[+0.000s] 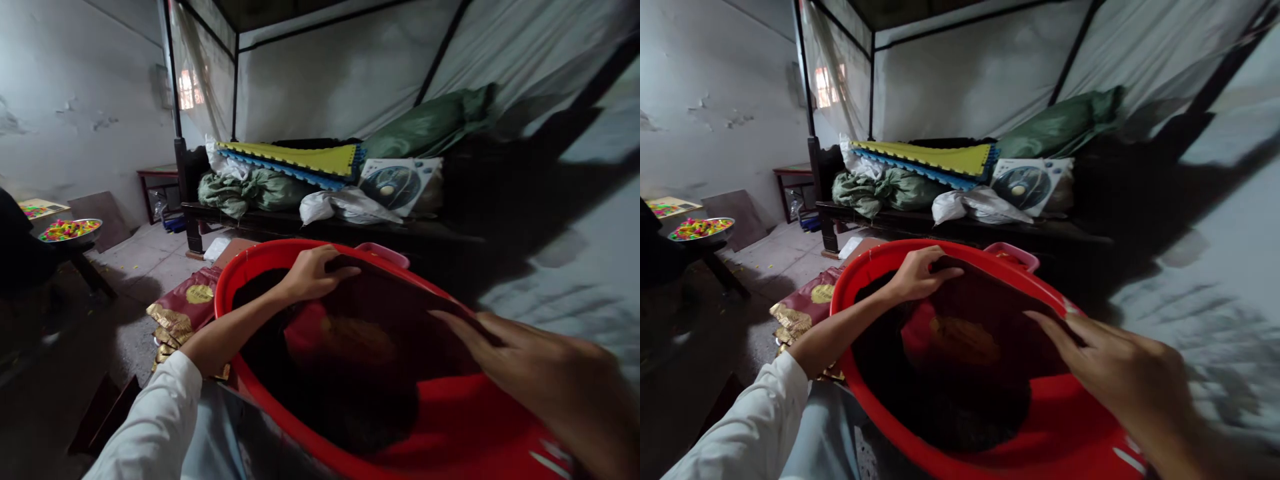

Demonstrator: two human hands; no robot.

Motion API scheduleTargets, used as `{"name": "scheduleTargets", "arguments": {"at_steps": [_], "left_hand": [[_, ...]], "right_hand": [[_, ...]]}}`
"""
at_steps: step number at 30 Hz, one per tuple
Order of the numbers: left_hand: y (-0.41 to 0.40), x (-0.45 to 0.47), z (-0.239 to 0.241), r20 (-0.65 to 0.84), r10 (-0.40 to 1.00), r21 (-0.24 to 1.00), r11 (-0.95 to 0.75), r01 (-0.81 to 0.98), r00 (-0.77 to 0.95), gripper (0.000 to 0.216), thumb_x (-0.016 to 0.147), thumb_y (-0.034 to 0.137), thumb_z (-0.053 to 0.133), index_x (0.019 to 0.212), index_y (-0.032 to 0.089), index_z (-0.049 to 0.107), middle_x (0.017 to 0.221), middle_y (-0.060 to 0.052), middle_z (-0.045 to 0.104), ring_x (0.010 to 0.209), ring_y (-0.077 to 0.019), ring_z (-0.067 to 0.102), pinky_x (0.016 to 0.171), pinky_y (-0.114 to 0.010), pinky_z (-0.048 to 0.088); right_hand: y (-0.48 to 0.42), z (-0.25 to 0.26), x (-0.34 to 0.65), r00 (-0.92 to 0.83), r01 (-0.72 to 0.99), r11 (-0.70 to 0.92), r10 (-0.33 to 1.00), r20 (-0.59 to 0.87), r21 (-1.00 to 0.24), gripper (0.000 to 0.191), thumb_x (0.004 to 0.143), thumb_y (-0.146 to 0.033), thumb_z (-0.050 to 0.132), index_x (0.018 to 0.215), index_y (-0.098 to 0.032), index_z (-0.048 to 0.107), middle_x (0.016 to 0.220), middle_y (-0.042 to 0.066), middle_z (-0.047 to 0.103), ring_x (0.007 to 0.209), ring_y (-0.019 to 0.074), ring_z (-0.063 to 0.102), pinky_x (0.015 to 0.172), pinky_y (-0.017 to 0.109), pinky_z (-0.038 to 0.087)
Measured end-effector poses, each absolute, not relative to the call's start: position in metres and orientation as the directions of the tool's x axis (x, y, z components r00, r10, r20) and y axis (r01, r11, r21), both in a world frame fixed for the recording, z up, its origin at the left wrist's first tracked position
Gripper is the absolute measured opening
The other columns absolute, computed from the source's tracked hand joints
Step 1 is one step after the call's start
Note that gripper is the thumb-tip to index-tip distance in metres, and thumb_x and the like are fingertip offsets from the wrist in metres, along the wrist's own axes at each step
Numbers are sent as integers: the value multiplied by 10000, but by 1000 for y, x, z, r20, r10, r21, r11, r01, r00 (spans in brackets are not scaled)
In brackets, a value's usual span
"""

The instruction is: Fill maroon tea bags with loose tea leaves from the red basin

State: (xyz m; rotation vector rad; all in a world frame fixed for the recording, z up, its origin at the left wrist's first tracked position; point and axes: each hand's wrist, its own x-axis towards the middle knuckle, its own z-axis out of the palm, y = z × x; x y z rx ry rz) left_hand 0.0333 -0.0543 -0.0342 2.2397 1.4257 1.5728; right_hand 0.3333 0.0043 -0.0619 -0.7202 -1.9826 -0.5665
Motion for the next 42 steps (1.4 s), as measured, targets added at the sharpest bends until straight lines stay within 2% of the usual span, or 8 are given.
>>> {"name": "scheduleTargets", "arguments": {"at_steps": [4, 10, 18, 22, 26, 32, 35, 42], "left_hand": [[-56, 28, -31, 697, 717, 555, -555, 620, 18, 284, 941, 381, 746, 820, 140, 654, 838, -24, 656, 766, -152, 591, 716, -276, 441], [-58, 3, -13, 632, 771, 585, -408, 701, -79, 255, 918, 302, 736, 771, 138, 606, 798, 14, 582, 740, -120, 522, 686, -242, 387], [-58, -12, -5, 684, 723, 481, -344, 807, -99, 185, 906, 210, 709, 764, 144, 612, 822, -9, 611, 748, -135, 542, 707, -255, 414], [-66, -16, 0, 706, 708, 392, -426, 815, 31, 80, 894, 210, 740, 857, 150, 703, 903, -34, 667, 818, -159, 611, 780, -276, 486], [-82, -3, 7, 721, 648, 200, -534, 822, 246, 73, 953, 209, 689, 935, 181, 753, 996, -61, 710, 961, -202, 635, 903, -333, 509], [-92, 25, 3, 660, 624, -197, -395, 898, 419, 182, 1043, 230, 577, 1000, 195, 750, 1007, -69, 751, 960, -227, 630, 873, -376, 427], [-91, 28, -1, 692, 592, -276, -311, 909, 413, 206, 1058, 227, 545, 958, 193, 722, 949, -56, 747, 920, -227, 626, 851, -393, 390], [-91, 31, -6, 732, 574, -249, -276, 928, 367, 232, 1060, 250, 542, 873, 194, 668, 909, -46, 736, 886, -218, 623, 820, -399, 376]], "right_hand": [[-6, -48, 327, -395, 634, 771, 262, 881, 55, 703, 895, -813, 554, 478, -248, 513, 394, 26, 461, 342, 162, 394, 436, 366, 305], [3, -40, 321, -340, 377, 789, 605, 720, -485, 396, 916, -628, 666, 846, -239, 689, 789, 56, 712, 707, 209, 671, 673, 320, 524], [24, -40, 306, -310, 252, 742, 670, 674, -622, 431, 880, -612, 702, 789, -193, 658, 756, 6, 651, 706, 155, 591, 658, 268, 472], [22, -30, 298, -352, 295, 794, 608, 712, -532, 334, 897, -525, 719, 878, -192, 717, 902, 58, 733, 833, 197, 668, 750, 318, 517], [8, -14, 283, -565, 422, 864, 488, 666, -275, 145, 967, -293, 649, 923, -208, 758, 965, 69, 775, 931, 216, 695, 886, 372, 511], [-25, 5, 244, -682, 591, 800, 426, 595, 105, 263, 995, -96, 537, 1053, -211, 766, 1067, 84, 748, 989, 216, 674, 864, 350, 463], [-34, 7, 232, -679, 628, 759, 427, 597, 171, 275, 1004, -72, 489, 965, -189, 735, 994, 88, 711, 881, 197, 659, 738, 316, 434], [-27, -4, 235, -674, 631, 762, 445, 590, 146, 205, 1056, -175, 504, 933, -203, 665, 835, 42, 715, 730, 182, 651, 634, 310, 357]]}}
